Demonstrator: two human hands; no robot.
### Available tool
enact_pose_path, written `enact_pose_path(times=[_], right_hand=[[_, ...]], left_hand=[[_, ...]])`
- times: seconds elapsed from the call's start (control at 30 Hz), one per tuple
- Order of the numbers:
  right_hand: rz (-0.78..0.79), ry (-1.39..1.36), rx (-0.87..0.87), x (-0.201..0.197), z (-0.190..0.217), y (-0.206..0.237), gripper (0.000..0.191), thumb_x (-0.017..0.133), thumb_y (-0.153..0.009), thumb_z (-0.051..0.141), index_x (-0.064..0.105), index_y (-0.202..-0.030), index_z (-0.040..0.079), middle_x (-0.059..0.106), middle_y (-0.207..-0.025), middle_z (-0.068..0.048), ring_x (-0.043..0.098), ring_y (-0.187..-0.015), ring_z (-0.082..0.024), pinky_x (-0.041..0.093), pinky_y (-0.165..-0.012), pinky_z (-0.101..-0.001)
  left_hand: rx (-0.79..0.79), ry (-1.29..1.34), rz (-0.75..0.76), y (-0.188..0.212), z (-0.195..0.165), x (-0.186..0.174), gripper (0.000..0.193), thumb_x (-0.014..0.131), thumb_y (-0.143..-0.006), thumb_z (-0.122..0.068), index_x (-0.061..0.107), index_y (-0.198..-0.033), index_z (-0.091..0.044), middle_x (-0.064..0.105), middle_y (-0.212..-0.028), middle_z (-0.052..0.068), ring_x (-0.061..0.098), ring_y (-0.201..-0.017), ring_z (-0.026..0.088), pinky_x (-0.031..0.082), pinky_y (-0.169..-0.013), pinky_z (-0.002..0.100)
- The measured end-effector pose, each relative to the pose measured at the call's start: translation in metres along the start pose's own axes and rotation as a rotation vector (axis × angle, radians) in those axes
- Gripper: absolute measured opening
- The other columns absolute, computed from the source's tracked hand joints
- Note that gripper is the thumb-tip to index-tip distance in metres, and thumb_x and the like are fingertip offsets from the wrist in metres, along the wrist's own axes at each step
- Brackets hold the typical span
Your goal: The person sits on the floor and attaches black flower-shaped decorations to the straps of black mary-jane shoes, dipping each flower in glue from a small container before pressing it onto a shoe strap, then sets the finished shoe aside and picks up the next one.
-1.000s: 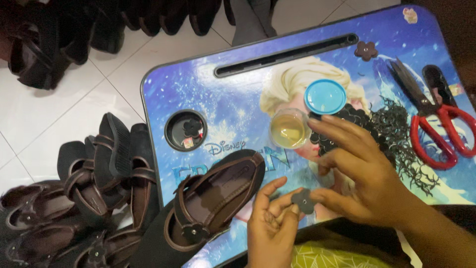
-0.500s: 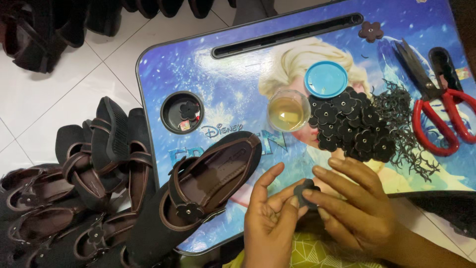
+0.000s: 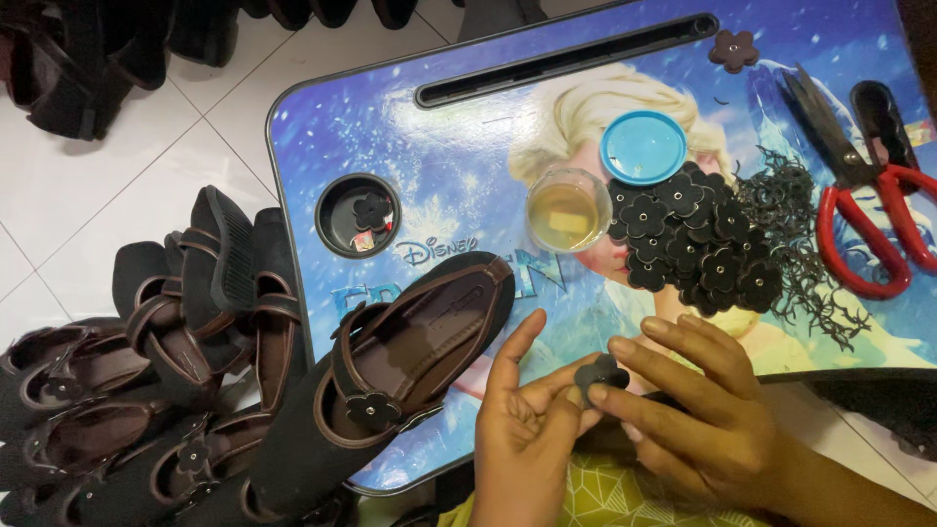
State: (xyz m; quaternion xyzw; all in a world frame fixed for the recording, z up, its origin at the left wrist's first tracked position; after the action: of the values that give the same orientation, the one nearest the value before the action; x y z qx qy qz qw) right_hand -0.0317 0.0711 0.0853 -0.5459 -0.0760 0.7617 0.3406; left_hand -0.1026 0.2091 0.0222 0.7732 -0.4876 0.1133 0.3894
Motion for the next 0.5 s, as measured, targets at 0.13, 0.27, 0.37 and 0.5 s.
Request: enact_pose_path(times=[0.13, 0.27, 0.37, 0.5], right_hand=[[-0.015, 0.014, 0.002, -0.007, -0.005, 0.001, 0.040, 0.072, -0.080, 0.020, 0.072, -0.120, 0.018, 0.060, -0.140, -0.012, 0.049, -0.136, -0.035, 0.037, -0.115, -0.0522], [-0.050, 0.065, 0.058, -0.005, -0.007, 0.004, 0.036, 0.071, -0.083, 0.015, 0.072, -0.119, 0.015, 0.060, -0.138, -0.014, 0.049, -0.137, -0.036, 0.039, -0.115, -0.0517], [-0.037, 0.043, 0.067, -0.003, -0.004, 0.008, 0.039, 0.069, -0.082, 0.016, 0.072, -0.120, 0.014, 0.061, -0.137, -0.015, 0.050, -0.135, -0.037, 0.039, -0.115, -0.0523], [-0.028, 0.008, 0.013, -0.003, 0.004, 0.009, 0.040, 0.068, -0.082, 0.022, 0.072, -0.122, 0.016, 0.061, -0.138, -0.012, 0.051, -0.135, -0.036, 0.035, -0.115, -0.0537]], left_hand=[[-0.023, -0.038, -0.011, -0.001, 0.002, -0.004, 0.069, 0.052, -0.094, 0.006, 0.035, -0.156, -0.017, 0.075, -0.123, 0.020, 0.073, -0.105, 0.016, 0.059, -0.085, 0.028], [-0.023, -0.077, -0.009, -0.001, 0.003, -0.004, 0.070, 0.053, -0.093, 0.007, 0.036, -0.156, -0.017, 0.076, -0.123, 0.020, 0.072, -0.102, 0.016, 0.059, -0.084, 0.028], [-0.013, -0.056, -0.022, -0.001, 0.002, -0.004, 0.073, 0.052, -0.091, 0.008, 0.035, -0.158, -0.018, 0.075, -0.123, 0.020, 0.073, -0.102, 0.016, 0.060, -0.085, 0.028], [-0.012, -0.012, -0.033, -0.001, 0.003, -0.003, 0.071, 0.051, -0.092, 0.006, 0.034, -0.157, -0.016, 0.075, -0.122, 0.021, 0.074, -0.105, 0.015, 0.062, -0.088, 0.029]])
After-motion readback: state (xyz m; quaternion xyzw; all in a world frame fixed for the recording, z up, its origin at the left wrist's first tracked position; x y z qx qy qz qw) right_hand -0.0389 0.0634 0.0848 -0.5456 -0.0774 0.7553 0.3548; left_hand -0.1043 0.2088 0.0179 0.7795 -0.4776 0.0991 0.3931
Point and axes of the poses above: each hand's wrist, its own y-axis away from the middle knuckle, its own x-axis out of the palm, z = x × y, the point moved 5 cm from there along -y, towards the middle knuckle
